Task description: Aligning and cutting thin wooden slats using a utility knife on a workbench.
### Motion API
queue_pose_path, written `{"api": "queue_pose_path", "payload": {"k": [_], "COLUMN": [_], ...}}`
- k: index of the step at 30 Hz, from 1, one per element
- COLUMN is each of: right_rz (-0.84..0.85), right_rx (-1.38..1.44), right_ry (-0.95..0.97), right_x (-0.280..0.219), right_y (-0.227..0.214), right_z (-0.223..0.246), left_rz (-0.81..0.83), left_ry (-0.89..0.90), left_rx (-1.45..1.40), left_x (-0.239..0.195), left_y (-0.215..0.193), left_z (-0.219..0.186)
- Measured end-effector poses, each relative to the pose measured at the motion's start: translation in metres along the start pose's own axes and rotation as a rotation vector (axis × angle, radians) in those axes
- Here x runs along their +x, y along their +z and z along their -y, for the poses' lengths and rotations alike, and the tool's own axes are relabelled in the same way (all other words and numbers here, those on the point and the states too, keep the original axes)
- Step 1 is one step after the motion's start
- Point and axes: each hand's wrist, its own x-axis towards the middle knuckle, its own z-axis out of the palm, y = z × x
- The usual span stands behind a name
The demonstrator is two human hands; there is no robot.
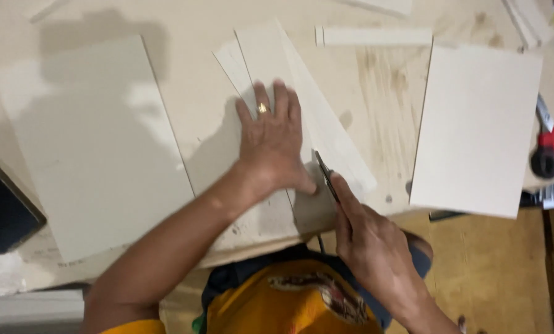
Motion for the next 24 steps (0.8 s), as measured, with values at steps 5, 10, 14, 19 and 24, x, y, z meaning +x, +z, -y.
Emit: {"api": "queue_pose_path", "payload": {"k": [5, 10, 14, 19, 24], "right_rz": [0.102, 0.119, 0.111, 0.055, -0.333], "right_rx": [-0.050, -0.065, -0.140, 0.008, -0.003], "right_ry": [0.274, 0.341, 0.286, 0.302, 0.098], "right_x": [-0.060, -0.092, -0.104, -0.100, -0.037], "right_y": [0.013, 0.016, 0.028, 0.003, -0.004], "right_z": [-0.005, 0.001, -0.008, -0.006, -0.027], "left_rz": [0.023, 0.032, 0.056, 0.032, -0.020], "left_ry": [-0.039, -0.054, -0.067, -0.050, -0.057], "left_rx": [0.009, 0.012, 0.059, 0.072, 0.122], "left_x": [-0.004, 0.000, 0.007, 0.003, -0.010], "left_y": [-0.005, -0.006, -0.002, 0.000, -0.012], "left_z": [-0.003, -0.005, -0.003, -0.006, -0.004]}}
